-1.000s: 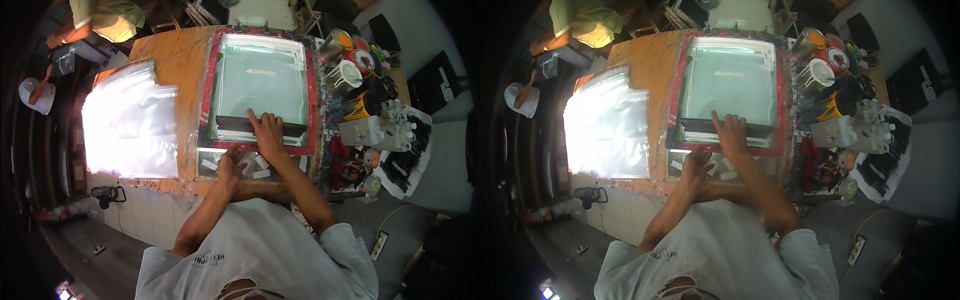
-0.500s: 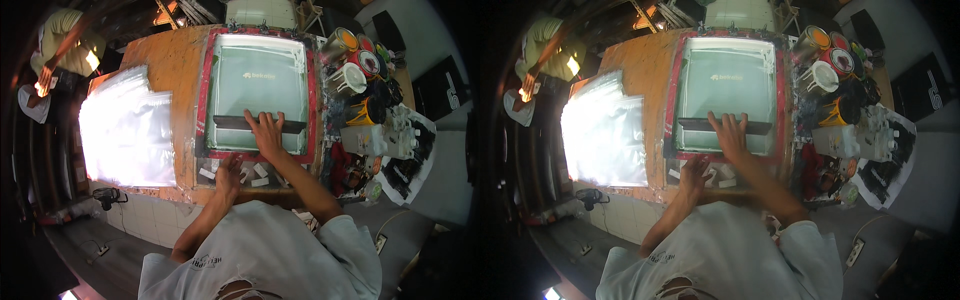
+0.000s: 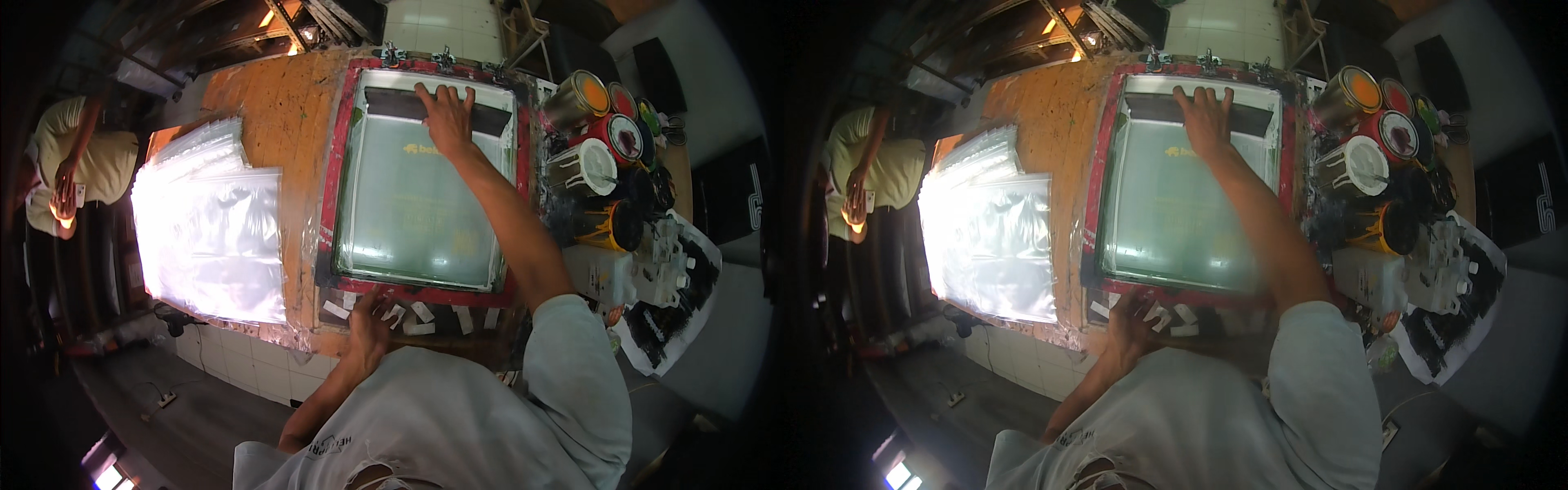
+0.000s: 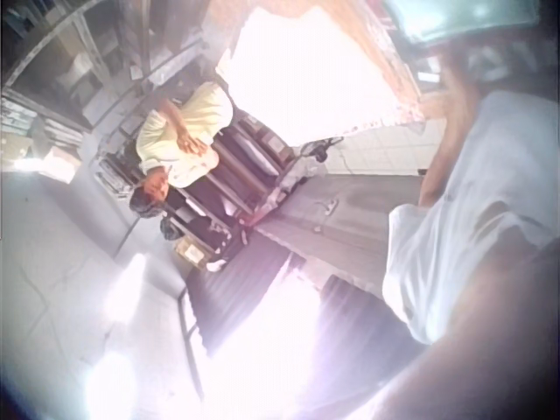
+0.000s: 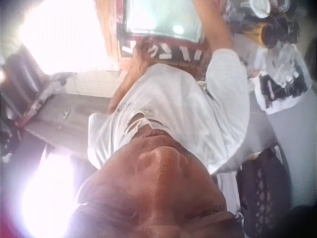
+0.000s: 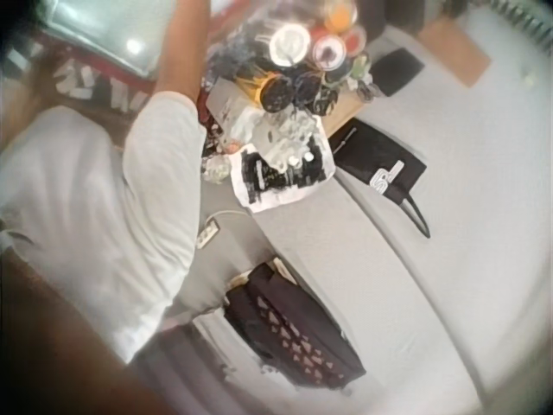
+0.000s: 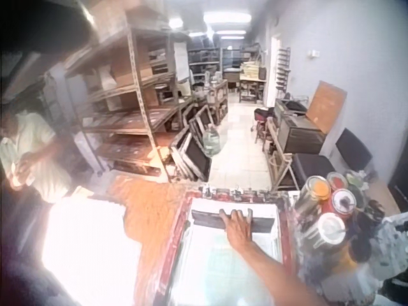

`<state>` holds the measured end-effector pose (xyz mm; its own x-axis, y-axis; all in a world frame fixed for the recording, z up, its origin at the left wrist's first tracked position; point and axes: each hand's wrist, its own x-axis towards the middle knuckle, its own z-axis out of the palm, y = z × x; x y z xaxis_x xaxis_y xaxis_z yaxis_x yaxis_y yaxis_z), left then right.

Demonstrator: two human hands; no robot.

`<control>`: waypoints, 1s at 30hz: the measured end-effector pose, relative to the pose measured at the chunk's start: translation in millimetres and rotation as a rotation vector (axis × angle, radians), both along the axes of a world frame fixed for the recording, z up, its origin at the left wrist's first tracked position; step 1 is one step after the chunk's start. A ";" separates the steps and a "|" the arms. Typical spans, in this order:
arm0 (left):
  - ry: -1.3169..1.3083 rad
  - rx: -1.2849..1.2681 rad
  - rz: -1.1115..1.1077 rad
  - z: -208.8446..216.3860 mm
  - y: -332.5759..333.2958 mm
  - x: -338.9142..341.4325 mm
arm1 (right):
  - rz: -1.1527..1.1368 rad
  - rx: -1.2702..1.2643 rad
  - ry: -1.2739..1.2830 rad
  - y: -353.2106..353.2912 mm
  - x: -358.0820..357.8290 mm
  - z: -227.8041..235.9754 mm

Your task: The person performs screen printing on plastic bags by placing a bag on the workspace, lowering a screen, and using a squeegee to apply ink before lifting the screen and setting the bag aside.

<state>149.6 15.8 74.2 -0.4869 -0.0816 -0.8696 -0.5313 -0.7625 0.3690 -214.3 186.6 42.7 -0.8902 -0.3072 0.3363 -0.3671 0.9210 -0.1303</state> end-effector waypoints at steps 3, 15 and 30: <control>0.030 0.010 -0.015 -1.5 -3.1 1.8 | 0.007 0.035 -0.070 8.4 -20.4 8.1; 0.155 0.055 -0.006 23.7 -10.0 4.6 | 0.117 -0.136 -0.349 -1.8 214.7 77.7; 1.170 -0.036 -0.156 167.0 -16.4 -115.8 | 0.156 -0.068 0.484 -7.2 181.7 265.8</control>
